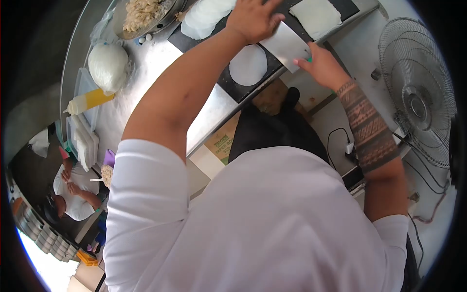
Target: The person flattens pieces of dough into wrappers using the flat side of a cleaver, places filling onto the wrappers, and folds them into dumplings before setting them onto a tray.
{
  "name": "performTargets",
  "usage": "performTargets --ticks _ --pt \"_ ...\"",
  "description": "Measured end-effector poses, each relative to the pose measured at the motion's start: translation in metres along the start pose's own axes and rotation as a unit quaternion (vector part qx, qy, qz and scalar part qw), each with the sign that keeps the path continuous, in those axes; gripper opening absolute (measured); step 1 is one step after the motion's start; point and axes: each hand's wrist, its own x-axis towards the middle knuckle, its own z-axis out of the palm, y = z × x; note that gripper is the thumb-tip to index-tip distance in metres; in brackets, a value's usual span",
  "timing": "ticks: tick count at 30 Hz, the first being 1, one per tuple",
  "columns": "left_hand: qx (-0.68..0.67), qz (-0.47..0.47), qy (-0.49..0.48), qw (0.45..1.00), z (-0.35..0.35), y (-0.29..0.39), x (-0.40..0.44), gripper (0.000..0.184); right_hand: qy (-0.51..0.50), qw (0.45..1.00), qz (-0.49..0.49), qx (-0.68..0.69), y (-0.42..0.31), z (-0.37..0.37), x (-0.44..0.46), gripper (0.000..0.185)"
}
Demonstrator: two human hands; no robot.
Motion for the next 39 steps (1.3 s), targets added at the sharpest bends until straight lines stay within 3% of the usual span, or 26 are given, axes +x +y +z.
performTargets --ticks 1,4,5,6,8,11,14,15,18,20,23,26,30,33,36,39 --pt "-0.123 -0.087 -0.042 0.988 -0.024 0.008 -0.002 0.086 -0.007 0.999 0.025 0.023 0.0 0.007 -0.011 0.055" --pt "-0.091 -0.223 -0.175 0.955 -0.033 0.005 -0.018 0.049 -0.025 0.995 0.056 0.083 0.006 0.035 -0.07 0.053" --pt "-0.116 -0.204 -0.21 0.949 -0.035 0.004 -0.032 0.037 -0.03 0.994 0.038 0.095 0.012 0.038 -0.088 0.053" --pt "-0.109 -0.157 -0.289 0.938 -0.037 0.002 -0.041 0.04 -0.057 0.994 0.045 0.077 0.013 0.034 -0.105 0.054" --pt "-0.181 -0.332 -0.466 0.799 -0.076 0.043 -0.038 0.034 -0.107 0.992 0.055 0.037 0.015 0.023 -0.129 0.054" --pt "-0.085 -0.194 -0.229 0.95 -0.043 0.025 -0.085 0.024 -0.089 0.991 0.089 0.046 0.031 0.004 -0.124 0.055" --pt "-0.199 -0.355 -0.162 0.899 -0.048 0.025 -0.101 0.027 0.016 0.995 0.038 0.088 0.041 0.001 -0.083 0.054" --pt "-0.257 -0.424 -0.167 0.852 -0.056 0.031 -0.101 0.035 0.035 0.995 0.038 0.088 0.042 0.006 -0.063 0.054" --pt "-0.299 -0.45 -0.105 0.835 -0.051 0.034 -0.115 0.036 0.076 0.99 0.029 0.114 0.019 0.043 -0.017 0.054" --pt "-0.279 -0.454 -0.085 0.842 -0.053 0.04 -0.12 0.036 0.04 0.987 0.029 0.152 -0.011 0.064 -0.013 0.058" --pt "-0.247 -0.482 -0.105 0.834 -0.078 0.056 -0.111 0.033 -0.026 0.995 0.035 0.09 -0.031 0.09 -0.04 0.061" --pt "-0.193 -0.386 -0.082 0.899 -0.104 0.068 -0.087 0.033 -0.101 0.993 0.019 0.061 -0.022 0.082 -0.073 0.055" --pt "-0.167 -0.273 -0.056 0.946 -0.14 0.08 -0.011 0.039 -0.103 0.988 0.036 0.112 0.005 0.064 -0.098 0.055" --pt "-0.155 -0.179 0.043 0.971 -0.141 0.077 0.065 0.039 -0.069 0.989 0.037 0.122 0.031 0.057 -0.113 0.058" --pt "-0.213 -0.208 0.059 0.953 -0.103 0.048 0.14 0.041 -0.057 0.988 0.069 0.126 0.038 0.05 -0.126 0.059" --pt "-0.254 -0.256 0.044 0.932 -0.019 -0.001 0.183 0.039 -0.06 0.98 0.101 0.161 0.043 0.055 -0.135 0.059"
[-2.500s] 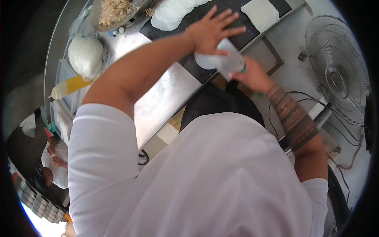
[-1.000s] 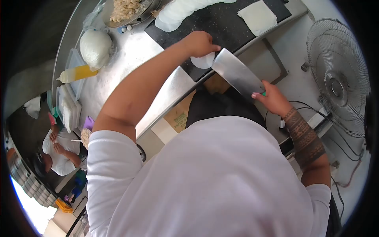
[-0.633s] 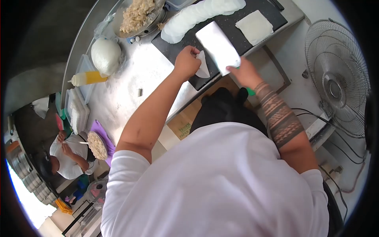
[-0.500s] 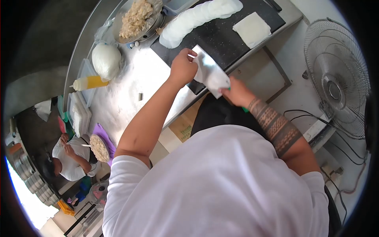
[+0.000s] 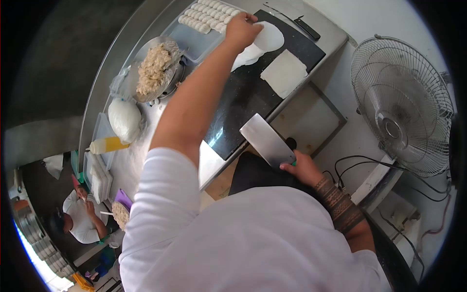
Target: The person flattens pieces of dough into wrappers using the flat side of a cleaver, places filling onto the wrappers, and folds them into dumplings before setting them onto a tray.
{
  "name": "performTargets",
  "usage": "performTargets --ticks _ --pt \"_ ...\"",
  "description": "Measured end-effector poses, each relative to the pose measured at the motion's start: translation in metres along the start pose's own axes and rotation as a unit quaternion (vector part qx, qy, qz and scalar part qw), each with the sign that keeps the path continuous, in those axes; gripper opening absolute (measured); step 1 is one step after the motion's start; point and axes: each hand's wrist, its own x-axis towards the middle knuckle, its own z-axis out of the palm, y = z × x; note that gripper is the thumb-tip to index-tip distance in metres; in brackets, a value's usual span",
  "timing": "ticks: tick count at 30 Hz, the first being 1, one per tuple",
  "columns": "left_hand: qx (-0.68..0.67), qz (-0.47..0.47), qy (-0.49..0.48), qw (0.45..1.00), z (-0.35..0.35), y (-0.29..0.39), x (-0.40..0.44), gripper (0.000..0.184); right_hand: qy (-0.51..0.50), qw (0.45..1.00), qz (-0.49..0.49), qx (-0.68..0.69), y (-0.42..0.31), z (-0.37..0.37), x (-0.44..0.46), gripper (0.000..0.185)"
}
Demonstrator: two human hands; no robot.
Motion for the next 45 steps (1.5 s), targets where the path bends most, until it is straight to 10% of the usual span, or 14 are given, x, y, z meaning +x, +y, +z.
performTargets --ticks 3,7,18,23,33,45 --pt "0.135 0.016 0.08 0.987 0.046 -0.088 0.016 0.037 -0.007 0.999 0.02 0.025 0.003 0.004 -0.002 0.059" --pt "-0.048 0.026 0.246 0.968 0.015 -0.079 -0.053 0.034 0.001 0.999 -0.002 0.046 0.013 0.001 0.002 0.058" --pt "0.26 -0.144 0.339 0.893 -0.14 -0.162 -0.422 0.043 -0.057 0.975 -0.213 -0.034 -0.092 0.047 0.079 0.046" --pt "0.224 -0.276 0.44 0.825 -0.176 -0.204 -0.473 0.049 -0.1 0.897 -0.352 -0.249 -0.212 0.106 0.096 0.03" --pt "0.186 -0.24 0.375 0.876 -0.204 -0.233 -0.484 0.029 -0.107 0.753 -0.448 -0.471 -0.306 0.184 0.1 0.017" --pt "0.116 -0.172 0.311 0.928 -0.226 -0.184 -0.476 0.029 0.06 0.883 -0.421 -0.197 -0.232 0.145 0.071 0.03"
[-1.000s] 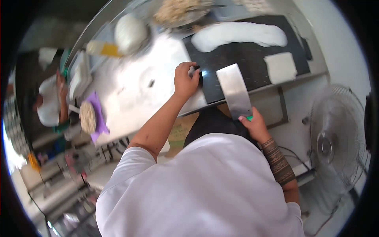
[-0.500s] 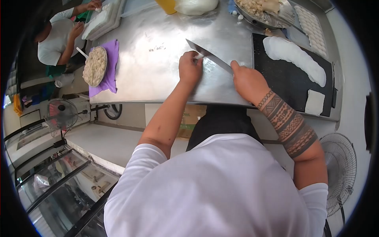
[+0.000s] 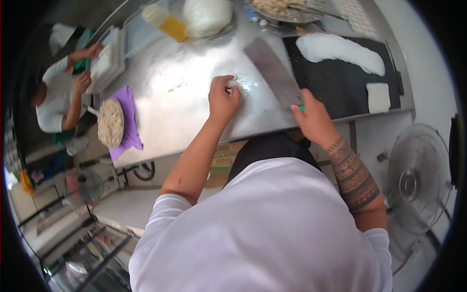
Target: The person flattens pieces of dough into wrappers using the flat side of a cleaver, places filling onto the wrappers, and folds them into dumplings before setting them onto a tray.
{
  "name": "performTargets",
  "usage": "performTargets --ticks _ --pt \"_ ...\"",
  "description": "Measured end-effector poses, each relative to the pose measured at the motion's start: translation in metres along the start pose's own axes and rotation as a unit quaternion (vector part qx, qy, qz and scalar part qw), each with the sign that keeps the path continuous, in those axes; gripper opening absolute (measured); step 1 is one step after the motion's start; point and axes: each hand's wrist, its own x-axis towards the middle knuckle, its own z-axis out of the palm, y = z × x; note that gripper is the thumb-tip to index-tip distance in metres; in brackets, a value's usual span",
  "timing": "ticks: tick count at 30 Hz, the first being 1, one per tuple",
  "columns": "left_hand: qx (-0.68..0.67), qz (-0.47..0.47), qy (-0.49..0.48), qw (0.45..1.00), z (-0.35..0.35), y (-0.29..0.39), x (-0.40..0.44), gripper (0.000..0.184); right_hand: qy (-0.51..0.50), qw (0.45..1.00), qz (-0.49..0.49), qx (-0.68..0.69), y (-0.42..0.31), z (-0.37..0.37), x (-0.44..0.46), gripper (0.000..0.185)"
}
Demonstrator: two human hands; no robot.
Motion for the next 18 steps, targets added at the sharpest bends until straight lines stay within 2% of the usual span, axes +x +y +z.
performTargets --ticks 1,3,6,7,10,14,15,16,18 --pt "-0.028 -0.02 -0.043 0.998 0.006 0.022 -0.001 0.026 -0.011 0.99 0.114 0.086 0.012 -0.013 -0.018 0.032" --pt "-0.066 0.087 -0.145 0.983 0.036 0.052 0.002 0.025 -0.02 0.906 0.33 0.263 0.035 -0.036 -0.059 0.035" --pt "-0.136 0.245 -0.25 0.927 0.093 0.106 0.002 0.021 0.073 0.821 0.431 0.367 0.081 -0.037 -0.126 0.031" --pt "-0.166 0.242 -0.314 0.903 0.113 0.119 0.001 0.02 0.096 0.793 0.459 0.389 0.086 -0.037 -0.142 0.027" --pt "-0.056 0.379 -0.36 0.851 0.162 0.12 0.006 0.02 0.137 0.774 0.492 0.374 0.1 -0.027 -0.182 0.028" --pt "0.082 0.456 -0.391 0.795 0.155 0.129 0.013 0.018 0.129 0.767 0.508 0.371 0.106 -0.021 -0.213 0.033" --pt "0.137 0.432 -0.436 0.777 0.151 0.14 0.017 0.028 0.125 0.766 0.507 0.374 0.109 -0.024 -0.218 0.035" --pt "0.141 0.459 -0.395 0.783 0.15 0.154 0.017 0.035 0.12 0.767 0.505 0.376 0.11 -0.031 -0.219 0.036" --pt "0.144 0.513 -0.306 0.789 0.151 0.181 0.016 0.048 0.096 0.802 0.502 0.308 0.116 -0.062 -0.212 0.038"
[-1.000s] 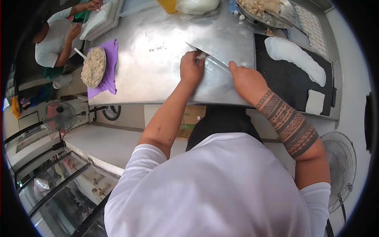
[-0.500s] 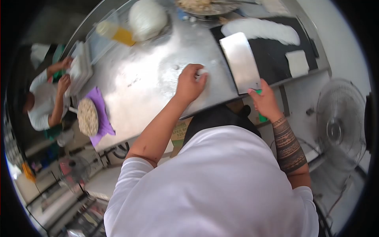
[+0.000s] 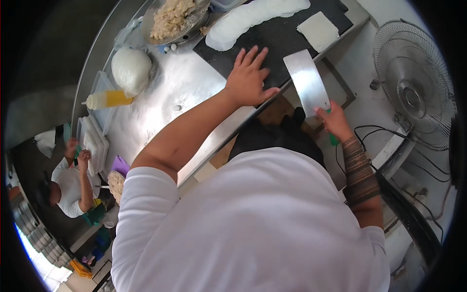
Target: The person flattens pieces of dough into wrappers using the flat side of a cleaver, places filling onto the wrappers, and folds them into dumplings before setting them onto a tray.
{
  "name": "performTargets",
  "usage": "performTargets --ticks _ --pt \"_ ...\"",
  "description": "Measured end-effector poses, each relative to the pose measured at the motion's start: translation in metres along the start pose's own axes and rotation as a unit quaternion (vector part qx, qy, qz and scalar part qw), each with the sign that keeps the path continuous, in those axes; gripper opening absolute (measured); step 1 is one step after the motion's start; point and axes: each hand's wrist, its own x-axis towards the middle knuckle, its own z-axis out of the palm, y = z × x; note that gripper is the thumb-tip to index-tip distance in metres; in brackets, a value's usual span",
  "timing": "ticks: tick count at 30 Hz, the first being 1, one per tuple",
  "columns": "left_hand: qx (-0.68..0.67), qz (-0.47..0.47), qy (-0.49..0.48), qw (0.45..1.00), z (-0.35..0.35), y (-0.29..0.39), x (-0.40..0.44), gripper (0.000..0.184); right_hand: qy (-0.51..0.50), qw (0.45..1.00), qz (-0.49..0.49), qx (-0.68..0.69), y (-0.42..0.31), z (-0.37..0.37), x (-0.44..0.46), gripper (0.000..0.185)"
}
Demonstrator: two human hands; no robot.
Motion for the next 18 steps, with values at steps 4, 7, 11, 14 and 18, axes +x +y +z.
performTargets --ticks 4,7,11,14,18 --pt "-0.025 -0.005 0.003 1.0 0.066 0.019 0.031 0.091 0.045 0.997 -0.048 -0.041 -0.077 -0.05 0.015 0.039" --pt "-0.025 0.009 -0.067 0.997 0.069 0.025 0.038 0.098 0.071 0.986 -0.131 0.071 -0.116 -0.073 0.033 0.039" --pt "-0.044 0.062 -0.103 0.992 0.069 0.031 0.053 0.098 0.085 0.969 -0.099 0.208 -0.08 -0.056 0.1 0.039" --pt "-0.063 0.072 -0.089 0.992 0.069 0.035 0.058 0.097 0.046 0.978 0.014 0.204 -0.03 -0.043 0.128 0.038" --pt "-0.205 0.054 0.0 0.977 0.065 0.018 0.055 0.098 -0.017 0.999 -0.017 0.033 -0.051 -0.059 0.093 0.041"
